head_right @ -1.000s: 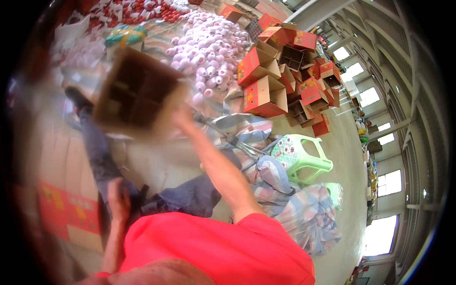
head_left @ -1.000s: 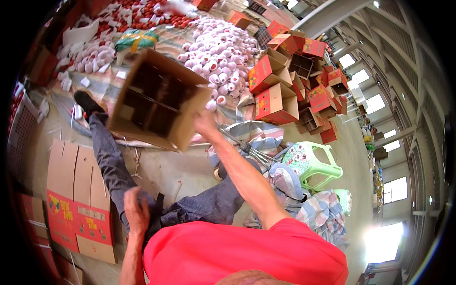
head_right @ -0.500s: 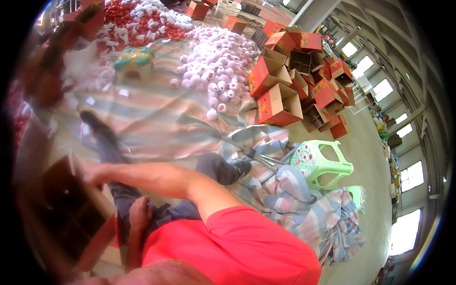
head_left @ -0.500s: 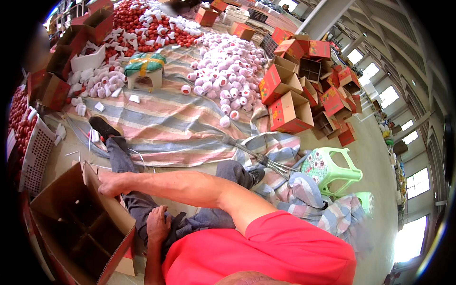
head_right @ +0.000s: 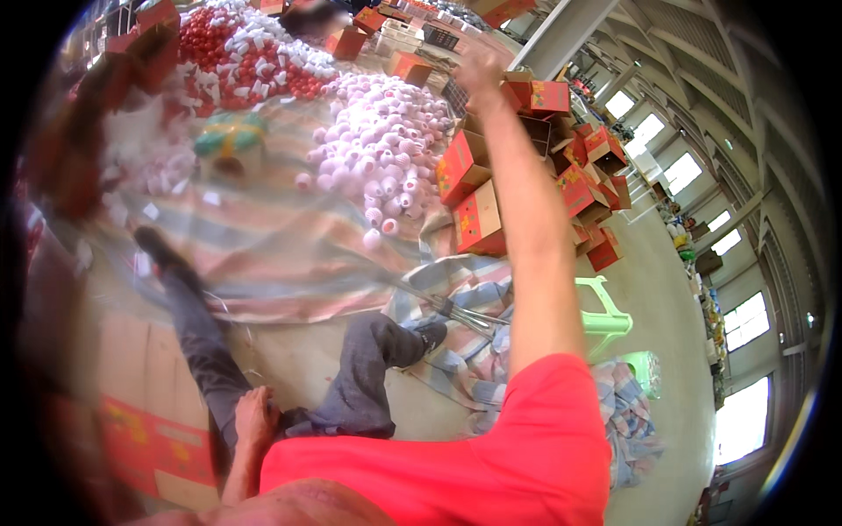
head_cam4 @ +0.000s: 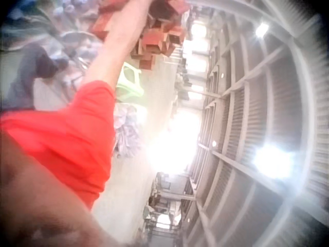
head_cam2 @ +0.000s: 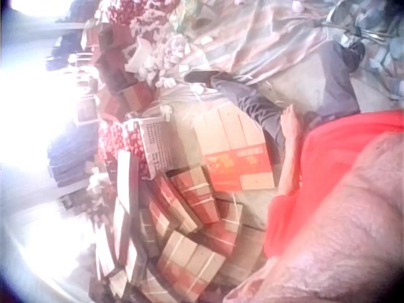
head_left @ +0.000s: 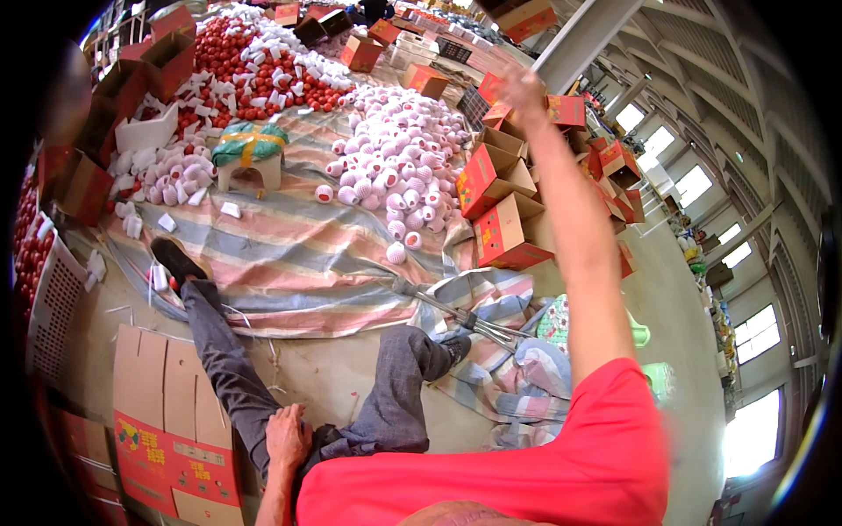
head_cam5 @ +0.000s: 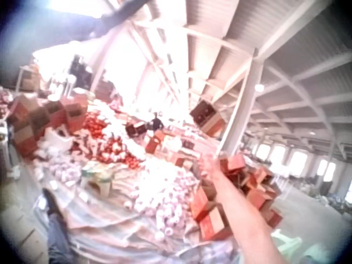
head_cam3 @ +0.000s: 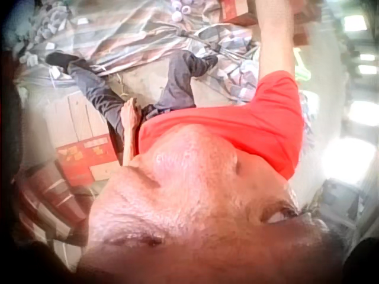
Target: The person sits on the floor and repeatedly assembles flat cardboard boxes into open containers. They fold the flaps, tuck the tabs, and then place the finished boxes aside. The process is repeated multiple times with identical boxes.
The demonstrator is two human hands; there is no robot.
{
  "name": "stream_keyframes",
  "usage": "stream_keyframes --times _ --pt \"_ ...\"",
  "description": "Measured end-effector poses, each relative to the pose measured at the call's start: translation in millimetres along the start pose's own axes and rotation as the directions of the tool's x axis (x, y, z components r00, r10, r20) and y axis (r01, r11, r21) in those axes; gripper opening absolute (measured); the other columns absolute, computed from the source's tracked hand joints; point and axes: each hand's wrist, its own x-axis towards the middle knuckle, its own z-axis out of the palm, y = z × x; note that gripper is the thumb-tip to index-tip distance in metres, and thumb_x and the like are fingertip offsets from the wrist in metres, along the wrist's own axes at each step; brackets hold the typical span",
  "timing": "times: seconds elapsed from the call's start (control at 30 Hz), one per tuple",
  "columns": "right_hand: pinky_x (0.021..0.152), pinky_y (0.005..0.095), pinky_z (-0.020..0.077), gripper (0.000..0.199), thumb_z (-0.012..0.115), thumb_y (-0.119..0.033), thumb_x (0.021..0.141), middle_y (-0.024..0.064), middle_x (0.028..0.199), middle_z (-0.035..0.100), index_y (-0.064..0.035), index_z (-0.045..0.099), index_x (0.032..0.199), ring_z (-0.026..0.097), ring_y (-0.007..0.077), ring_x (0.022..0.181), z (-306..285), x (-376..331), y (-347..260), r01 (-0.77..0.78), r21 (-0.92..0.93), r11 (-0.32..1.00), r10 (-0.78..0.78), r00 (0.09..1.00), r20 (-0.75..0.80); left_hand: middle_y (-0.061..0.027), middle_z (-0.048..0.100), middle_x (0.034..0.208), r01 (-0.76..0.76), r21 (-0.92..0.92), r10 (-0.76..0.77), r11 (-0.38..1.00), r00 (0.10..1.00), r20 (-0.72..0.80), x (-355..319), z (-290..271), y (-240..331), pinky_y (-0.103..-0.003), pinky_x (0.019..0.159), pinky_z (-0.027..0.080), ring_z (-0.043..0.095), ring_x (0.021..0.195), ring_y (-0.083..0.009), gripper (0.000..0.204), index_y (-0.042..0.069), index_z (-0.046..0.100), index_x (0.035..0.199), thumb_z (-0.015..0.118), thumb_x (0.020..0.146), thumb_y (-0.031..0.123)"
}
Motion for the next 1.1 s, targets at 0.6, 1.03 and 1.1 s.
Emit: stream_keyframes --times 0.6,1.03,1.1 --pt "0.075 0.0344 0.0593 0.038 0.063 -0.013 0.098 0.0146 0.098 0.078 0.0099 0.062 0.128 0.074 0.0175 0.082 238.9 -486.0 162.9 -0.344 -0.158 0.926 0.323 0.500 0.803 -0.0219 0.060 0.144 0.375 -0.394 -0.544 0.839 0.553 -0.632 -78.8 28.1 -181.8 -0.045 0.111 0.047 0.058 0.132 -0.0347 0.048 -0.005 0.054 0.144 0.063 0.103 0.017" --pt "0.079 0.0318 0.0587 0.040 0.063 -0.019 0.105 0.0153 0.108 0.077 0.0063 0.059 0.136 0.075 0.0198 0.092 193.3 -529.2 213.6 -0.263 -0.479 0.838 0.537 0.242 0.808 -0.0148 0.044 0.160 0.929 -0.369 -0.788 0.018 -0.213 -0.577 -163.6 73.5 -267.4 -0.062 0.114 0.039 0.043 0.144 -0.0418 0.074 0.007 0.048 0.151 0.074 0.088 0.037" --pt "0.079 0.0310 0.0579 0.041 0.062 -0.016 0.104 0.0150 0.108 0.077 0.0065 0.057 0.138 0.075 0.0194 0.092 191.5 -527.5 199.0 -0.164 -0.492 0.855 0.518 0.213 0.829 -0.0148 0.038 0.166 0.864 -0.498 -0.811 -0.069 -0.340 -0.476 -190.1 75.9 -262.5 -0.065 0.116 0.034 0.035 0.150 -0.0427 0.081 0.011 0.043 0.156 0.076 0.087 0.039"
